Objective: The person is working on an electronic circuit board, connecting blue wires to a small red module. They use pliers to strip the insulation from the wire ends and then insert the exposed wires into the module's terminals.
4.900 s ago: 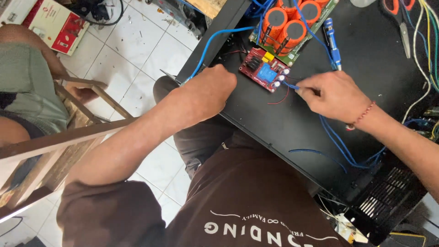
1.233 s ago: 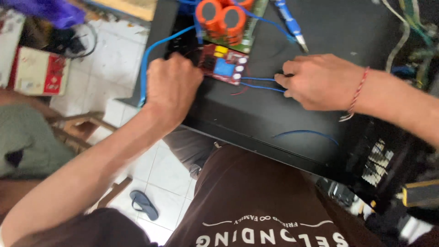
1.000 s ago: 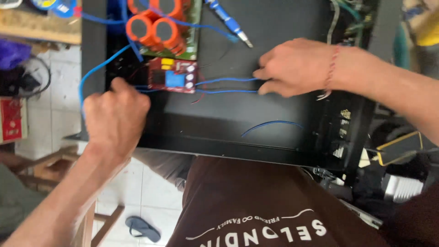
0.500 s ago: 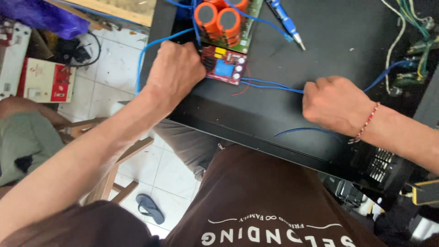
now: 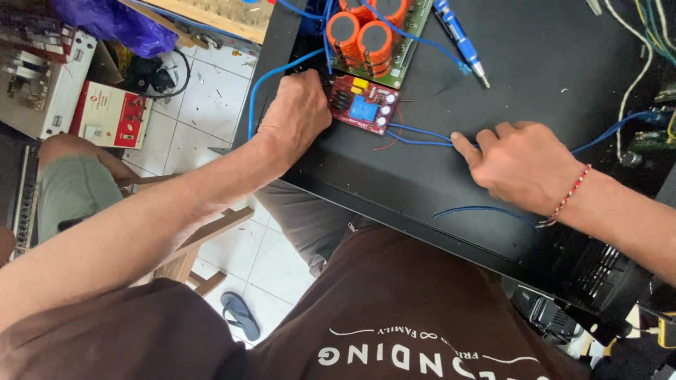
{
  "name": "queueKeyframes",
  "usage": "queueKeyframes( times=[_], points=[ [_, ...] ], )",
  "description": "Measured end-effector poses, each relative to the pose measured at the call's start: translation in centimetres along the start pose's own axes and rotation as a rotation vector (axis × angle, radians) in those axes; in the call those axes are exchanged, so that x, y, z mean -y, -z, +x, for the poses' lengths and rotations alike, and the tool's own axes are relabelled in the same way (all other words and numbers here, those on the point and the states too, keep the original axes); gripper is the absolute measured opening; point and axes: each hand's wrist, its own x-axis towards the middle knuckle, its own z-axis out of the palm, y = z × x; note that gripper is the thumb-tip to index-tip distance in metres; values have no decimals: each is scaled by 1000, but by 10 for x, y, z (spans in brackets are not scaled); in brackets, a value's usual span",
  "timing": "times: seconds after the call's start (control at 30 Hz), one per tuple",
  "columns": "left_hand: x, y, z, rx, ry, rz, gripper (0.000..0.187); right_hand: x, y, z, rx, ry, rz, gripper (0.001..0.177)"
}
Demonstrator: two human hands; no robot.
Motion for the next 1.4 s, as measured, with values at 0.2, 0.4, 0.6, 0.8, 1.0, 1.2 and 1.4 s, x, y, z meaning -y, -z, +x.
queueKeyframes(
  times=[0.2, 0.4, 0.6, 0.8, 1.0, 1.2, 1.4],
  points=[
    [16, -16, -1, -241, 179, -351, 15, 0, -9, 2, -3, 20, 17, 53],
    [30, -19, -13, -321, 298, -744, 19, -1, -10, 1, 23, -1, 46, 51],
    [18, -2, -28, -506, 428, -1066, 35, -2, -10, 0, 10, -3, 52, 50],
    [33, 29, -41, -511, 349, -1662, 28, -3, -14, -2, -1, -16, 41, 53],
    [18, 31, -22, -519, 456, -2018, 19, -7, 0, -3, 95, -43, 131, 50],
    [15, 32, -19, -687, 411, -1741, 21, -11, 6, -9, -13, -80, 213, 19],
    [11, 34, -21, -771, 325, -1469, 28, -60, 1, -8, 481, -56, 440, 19]
  ],
)
